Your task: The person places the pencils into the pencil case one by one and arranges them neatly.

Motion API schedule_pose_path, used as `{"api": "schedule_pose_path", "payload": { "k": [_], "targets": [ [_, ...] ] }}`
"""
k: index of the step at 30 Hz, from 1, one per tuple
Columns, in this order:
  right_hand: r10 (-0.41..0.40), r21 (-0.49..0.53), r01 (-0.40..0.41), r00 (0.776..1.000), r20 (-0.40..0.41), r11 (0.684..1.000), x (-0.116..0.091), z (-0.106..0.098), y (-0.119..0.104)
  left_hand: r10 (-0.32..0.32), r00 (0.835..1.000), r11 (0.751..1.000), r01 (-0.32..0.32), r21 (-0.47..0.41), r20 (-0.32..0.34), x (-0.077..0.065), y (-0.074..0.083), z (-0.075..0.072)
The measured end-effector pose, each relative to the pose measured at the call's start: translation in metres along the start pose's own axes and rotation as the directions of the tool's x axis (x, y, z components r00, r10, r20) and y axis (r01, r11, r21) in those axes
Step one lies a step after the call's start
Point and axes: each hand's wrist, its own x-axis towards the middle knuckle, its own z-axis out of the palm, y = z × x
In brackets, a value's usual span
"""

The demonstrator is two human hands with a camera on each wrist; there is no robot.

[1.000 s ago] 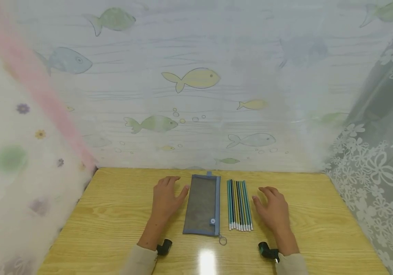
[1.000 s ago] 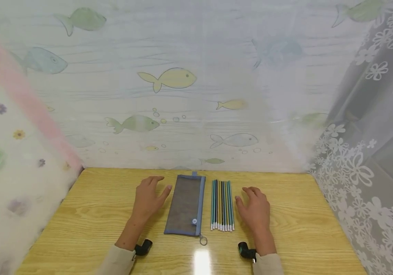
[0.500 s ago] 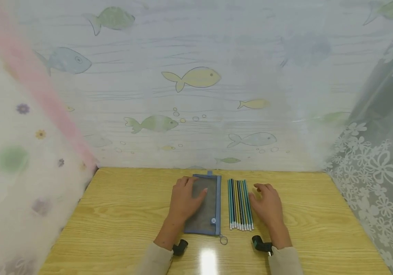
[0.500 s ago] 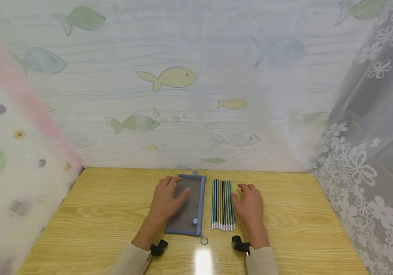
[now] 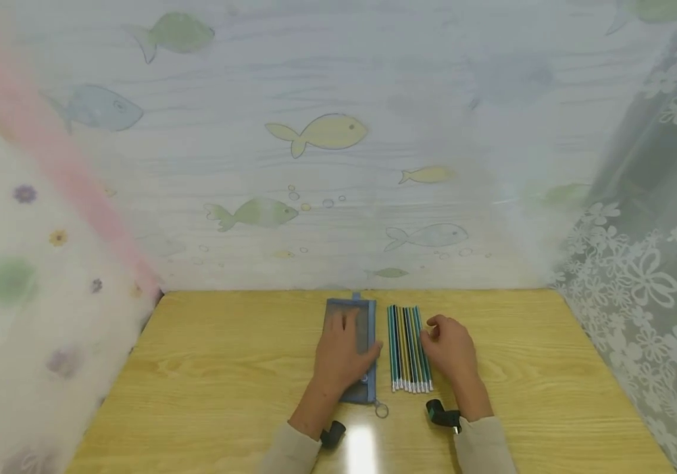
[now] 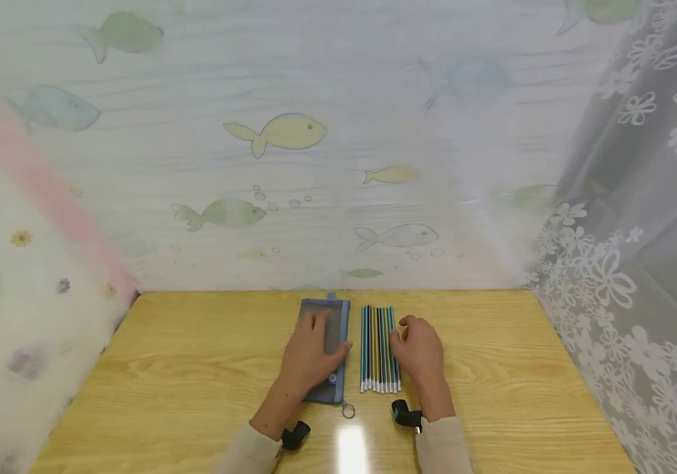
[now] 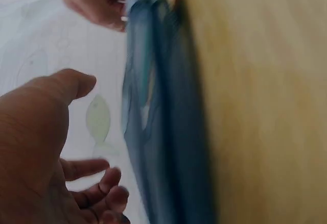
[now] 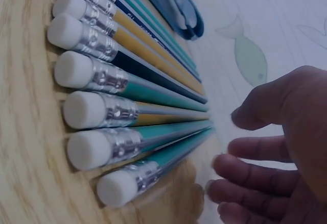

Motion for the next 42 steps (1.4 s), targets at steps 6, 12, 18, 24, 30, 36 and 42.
{"api": "schedule_pose_path", "payload": {
  "k": [6, 12, 18, 24, 30, 36, 42],
  "targets": [
    [0.039, -0.017, -0.037, 0.997, 0.071, 0.999, -0.005, -0.006, 0.002, -0.088, 0.996, 0.995, 0.087, 0.055, 0.028, -0.011, 0.014, 0.009],
    [0.048, -0.054, -0.042, 0.991, 0.127, 0.998, -0.008, -0.012, 0.003, -0.113, 0.994, 0.991, 0.113, 0.072, -0.002, -0.018, 0.023, 0.011],
    [0.074, -0.082, -0.062, 0.985, 0.156, 0.995, -0.009, -0.013, 0.002, -0.099, 0.995, 0.993, 0.1, 0.064, -0.021, -0.018, 0.023, 0.016],
    [0.091, -0.083, -0.077, 0.98, 0.18, 0.994, -0.009, -0.013, 0.0, -0.118, 0.993, 0.993, 0.118, 0.016, -0.019, -0.017, 0.023, 0.018],
    [0.141, -0.098, -0.124, 0.972, 0.186, 0.987, -0.01, -0.012, -0.004, -0.153, 0.988, 0.986, 0.152, -0.07, -0.014, -0.017, 0.023, 0.017],
    [0.212, -0.117, -0.195, 0.965, 0.152, 0.974, -0.01, -0.008, -0.007, -0.175, 0.985, 0.97, 0.17, -0.176, -0.01, -0.017, 0.018, 0.017],
    [0.267, -0.129, -0.251, 0.956, 0.126, 0.959, -0.01, -0.005, -0.01, -0.175, 0.983, 0.94, 0.151, -0.306, -0.052, -0.017, 0.012, 0.018]
  ]
}}
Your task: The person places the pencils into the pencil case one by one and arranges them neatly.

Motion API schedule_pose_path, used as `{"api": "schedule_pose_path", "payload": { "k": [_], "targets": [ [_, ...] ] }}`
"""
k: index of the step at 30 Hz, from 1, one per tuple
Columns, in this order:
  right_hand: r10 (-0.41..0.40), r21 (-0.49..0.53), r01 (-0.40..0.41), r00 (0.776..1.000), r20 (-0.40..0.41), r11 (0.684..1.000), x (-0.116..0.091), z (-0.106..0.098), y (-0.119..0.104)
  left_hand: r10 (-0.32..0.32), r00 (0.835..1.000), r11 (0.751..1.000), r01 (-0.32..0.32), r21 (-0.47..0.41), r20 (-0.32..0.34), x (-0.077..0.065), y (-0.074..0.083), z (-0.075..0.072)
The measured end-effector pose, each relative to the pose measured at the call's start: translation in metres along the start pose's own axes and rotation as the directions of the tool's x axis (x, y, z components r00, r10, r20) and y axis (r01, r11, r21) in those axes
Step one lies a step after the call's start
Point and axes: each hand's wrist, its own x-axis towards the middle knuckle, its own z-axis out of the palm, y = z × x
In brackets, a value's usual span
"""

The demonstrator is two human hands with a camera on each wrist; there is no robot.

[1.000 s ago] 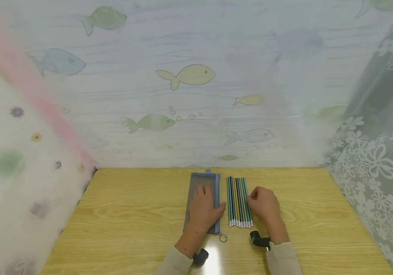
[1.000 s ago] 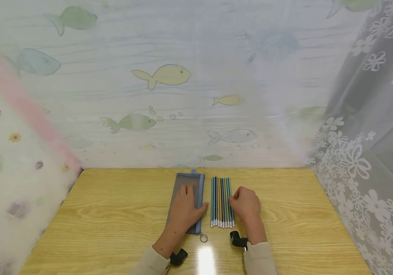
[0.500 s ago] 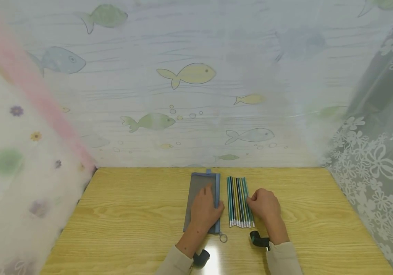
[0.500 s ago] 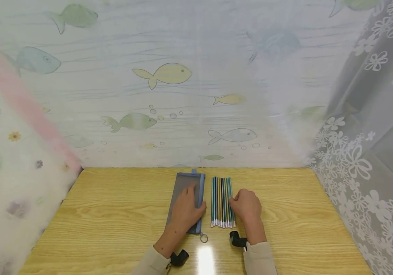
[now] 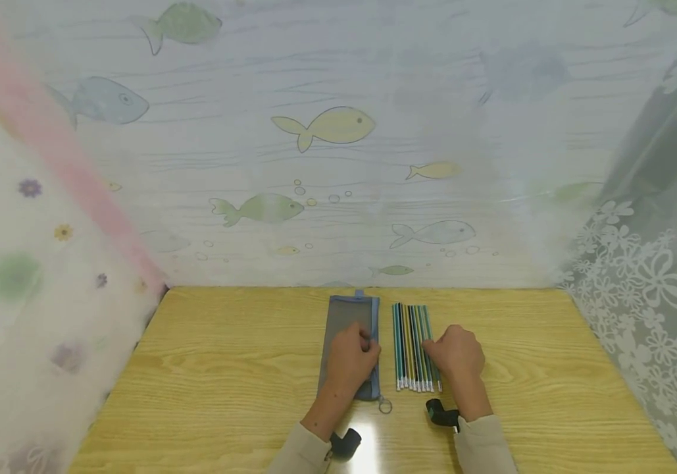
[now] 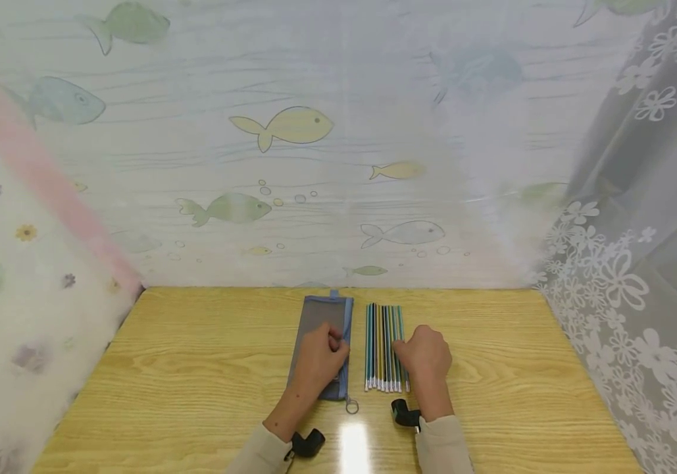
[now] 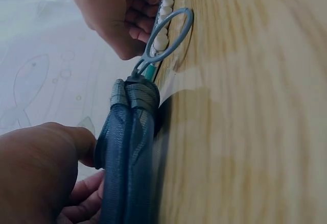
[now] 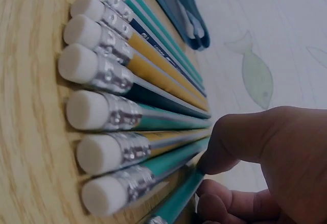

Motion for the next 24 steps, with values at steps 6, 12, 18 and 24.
{"api": "schedule_pose_path", "payload": {
  "k": [6, 12, 18, 24],
  "targets": [
    [0.026, -0.013, -0.026, 1.0, -0.007, 1.0, 0.0002, 0.001, -0.0015, -0.007, 0.999, 0.996, 0.004, -0.094, -0.032, -0.0021, -0.0029, -0.0011],
    [0.033, -0.017, -0.033, 0.999, -0.007, 0.999, -0.0006, 0.0008, -0.0018, -0.035, 0.999, 0.986, 0.029, -0.166, -0.034, -0.0031, -0.0045, -0.002],
    [0.025, 0.004, -0.025, 1.0, 0.008, 1.0, -0.0015, -0.0033, -0.0023, -0.024, 0.999, 0.984, 0.016, -0.177, -0.043, -0.0018, -0.0074, -0.0005],
    [-0.01, 0.084, 0.008, 1.0, 0.019, 0.996, -0.002, -0.0084, -0.0065, -0.016, 0.998, 0.981, 0.006, -0.193, -0.053, -0.0007, -0.009, 0.0005]
  ]
}}
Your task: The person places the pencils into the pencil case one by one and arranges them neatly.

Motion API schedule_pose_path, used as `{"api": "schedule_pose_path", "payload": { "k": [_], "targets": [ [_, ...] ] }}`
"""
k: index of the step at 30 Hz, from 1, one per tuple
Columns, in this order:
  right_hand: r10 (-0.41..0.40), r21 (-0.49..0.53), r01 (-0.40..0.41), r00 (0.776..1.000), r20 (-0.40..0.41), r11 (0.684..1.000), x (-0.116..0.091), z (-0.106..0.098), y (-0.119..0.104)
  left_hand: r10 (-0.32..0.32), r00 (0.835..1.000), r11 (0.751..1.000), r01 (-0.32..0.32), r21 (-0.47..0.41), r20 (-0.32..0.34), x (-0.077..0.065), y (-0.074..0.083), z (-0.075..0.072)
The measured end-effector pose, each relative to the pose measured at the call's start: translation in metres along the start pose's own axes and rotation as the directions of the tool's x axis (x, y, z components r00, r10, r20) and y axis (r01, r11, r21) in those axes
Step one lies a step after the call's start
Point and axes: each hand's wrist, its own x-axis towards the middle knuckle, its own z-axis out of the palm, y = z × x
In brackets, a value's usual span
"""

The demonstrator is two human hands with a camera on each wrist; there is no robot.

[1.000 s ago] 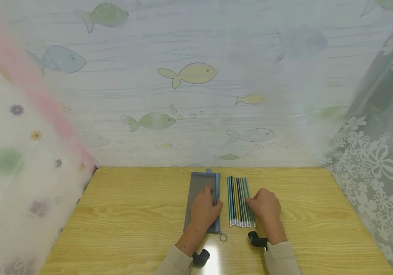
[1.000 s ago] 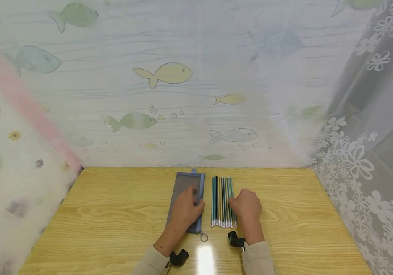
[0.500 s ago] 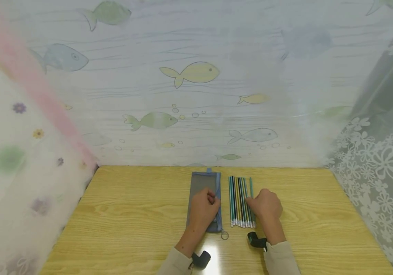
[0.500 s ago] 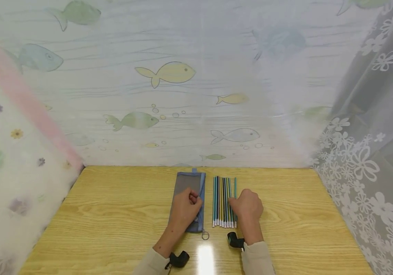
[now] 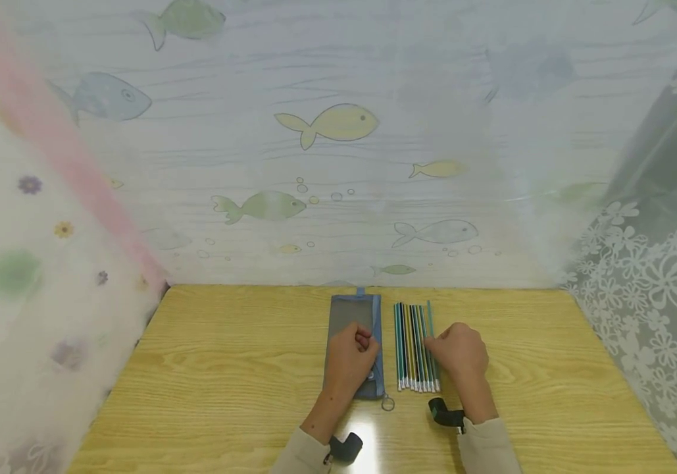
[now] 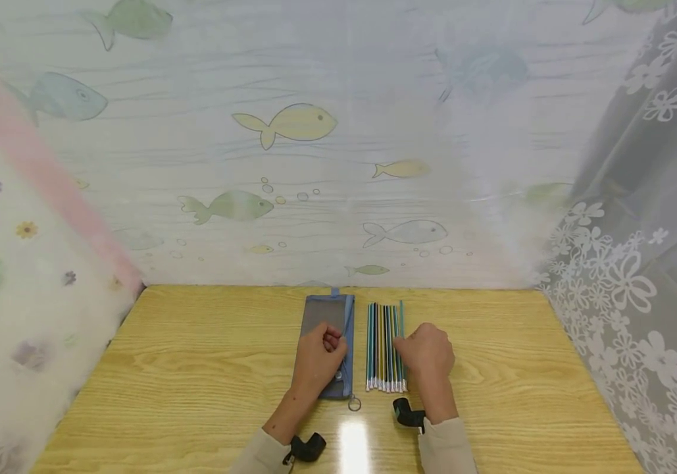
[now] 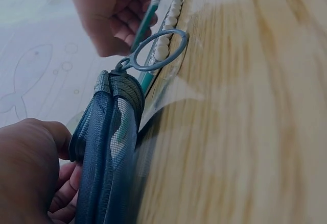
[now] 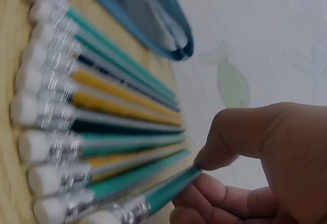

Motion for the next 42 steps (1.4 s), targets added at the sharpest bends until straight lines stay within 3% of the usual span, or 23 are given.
{"api": "schedule_pose_path", "payload": {
  "k": [7, 12, 19, 35, 42],
  "targets": [
    [-0.084, 0.156, 0.078, 0.996, 0.03, 0.985, 0.0, 0.001, -0.011, -0.008, 1.0, 1.0, 0.008, -0.019, 0.0, 0.003, 0.001, -0.001],
    [-0.088, 0.206, 0.078, 0.995, 0.04, 0.975, -0.001, 0.007, -0.015, -0.031, 0.999, 0.998, 0.031, -0.057, -0.013, 0.001, 0.003, -0.002],
    [-0.129, 0.214, 0.119, 0.991, 0.03, 0.969, -0.002, 0.017, -0.021, -0.01, 0.999, 0.996, 0.006, -0.086, -0.049, -0.001, 0.001, -0.001],
    [-0.165, 0.296, 0.147, 0.986, 0.037, 0.944, -0.009, 0.036, -0.037, -0.009, 0.998, 0.992, 0.0, -0.124, -0.066, -0.001, 0.005, 0.0],
    [-0.137, 0.335, 0.119, 0.99, 0.032, 0.935, -0.008, 0.043, -0.036, -0.007, 0.998, 0.988, -0.003, -0.155, -0.064, -0.005, 0.008, 0.0]
  ]
}}
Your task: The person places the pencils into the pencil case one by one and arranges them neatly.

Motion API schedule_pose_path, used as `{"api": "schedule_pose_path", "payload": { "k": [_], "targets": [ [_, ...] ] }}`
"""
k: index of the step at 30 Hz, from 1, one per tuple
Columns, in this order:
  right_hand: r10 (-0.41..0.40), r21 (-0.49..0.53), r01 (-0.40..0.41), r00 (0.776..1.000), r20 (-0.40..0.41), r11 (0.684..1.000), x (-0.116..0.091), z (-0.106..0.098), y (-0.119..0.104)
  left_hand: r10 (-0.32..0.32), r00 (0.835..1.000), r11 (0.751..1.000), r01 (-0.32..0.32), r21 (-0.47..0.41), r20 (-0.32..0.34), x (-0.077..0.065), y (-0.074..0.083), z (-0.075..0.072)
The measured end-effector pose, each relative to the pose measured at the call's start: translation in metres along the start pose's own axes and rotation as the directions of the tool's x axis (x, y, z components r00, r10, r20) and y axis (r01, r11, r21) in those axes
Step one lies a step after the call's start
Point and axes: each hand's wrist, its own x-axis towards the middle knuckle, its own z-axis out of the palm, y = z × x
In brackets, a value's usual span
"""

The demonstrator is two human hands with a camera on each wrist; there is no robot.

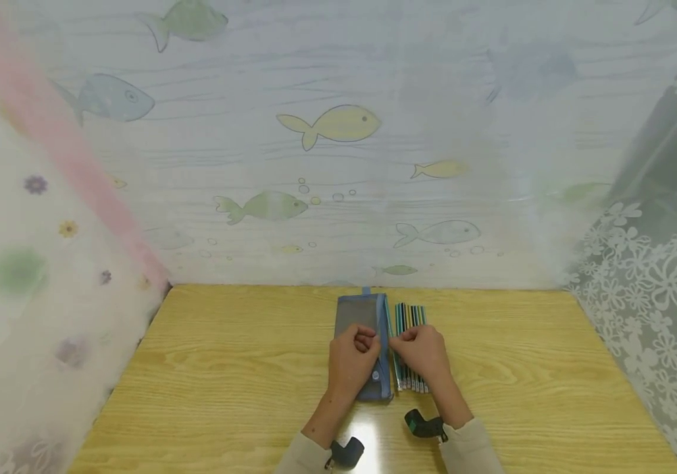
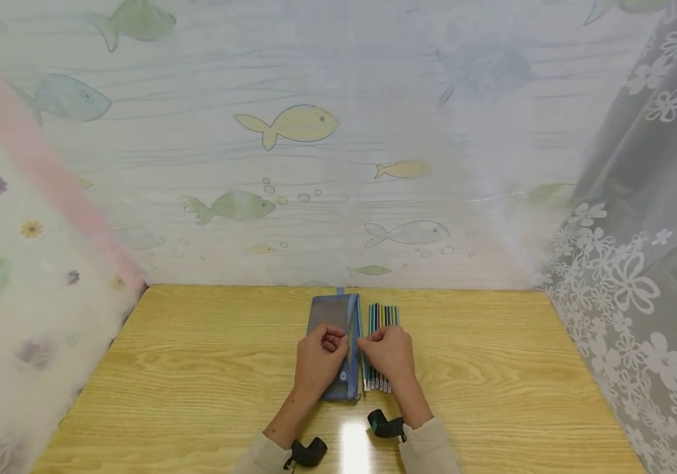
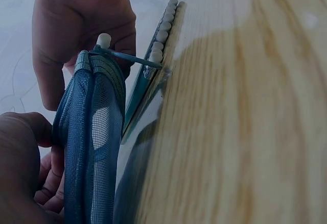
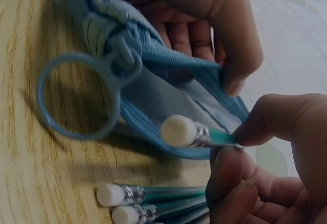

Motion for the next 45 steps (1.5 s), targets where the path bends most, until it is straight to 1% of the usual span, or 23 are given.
{"api": "schedule_pose_path", "payload": {
  "k": [3, 7, 12, 16, 21, 27, 36, 39, 42, 45],
  "targets": [
    [0.013, 0.028, -0.013, 1.0, -0.01, 1.0, 0.0, 0.003, 0.001, -0.002, 1.0, 1.0, 0.002, -0.022, 0.006, -0.001, 0.0, 0.0],
    [0.023, 0.05, -0.022, 1.0, -0.019, 0.998, 0.0, 0.007, 0.001, -0.023, 1.0, 0.999, 0.024, -0.042, 0.021, -0.002, 0.0, -0.001],
    [0.027, 0.05, -0.027, 0.999, -0.017, 0.998, -0.002, 0.011, 0.002, -0.047, 0.998, 0.997, 0.049, -0.055, 0.032, -0.003, -0.001, -0.001],
    [0.032, 0.045, -0.032, 0.999, -0.007, 0.998, -0.003, 0.012, 0.0, -0.054, 0.998, 0.997, 0.056, -0.06, 0.037, -0.003, 0.0, -0.001],
    [0.044, 0.07, -0.044, 0.999, -0.005, 0.997, -0.004, 0.013, -0.001, -0.051, 0.998, 0.996, 0.054, -0.07, 0.042, -0.004, 0.002, -0.001],
    [0.037, 0.11, -0.038, 0.999, 0.008, 0.993, -0.005, 0.015, -0.001, -0.046, 0.998, 0.997, 0.049, -0.064, 0.046, -0.004, 0.001, -0.001],
    [0.025, 0.124, -0.025, 1.0, 0.005, 0.992, -0.005, 0.007, -0.004, -0.022, 0.998, 0.998, 0.025, -0.063, 0.051, -0.003, 0.002, -0.002],
    [0.016, 0.096, -0.015, 1.0, -0.012, 0.995, -0.002, 0.0, 0.0, -0.021, 0.999, 0.998, 0.024, -0.061, 0.046, -0.002, 0.002, -0.002],
    [-0.008, 0.008, 0.008, 0.998, -0.06, 1.0, 0.002, -0.008, 0.007, -0.031, 0.998, 0.998, 0.033, -0.061, 0.046, -0.001, 0.002, -0.002],
    [-0.034, -0.085, 0.024, 0.993, -0.113, 0.996, 0.005, -0.018, 0.015, -0.038, 0.998, 0.997, 0.041, -0.063, 0.045, -0.001, 0.003, -0.002]
  ]
}}
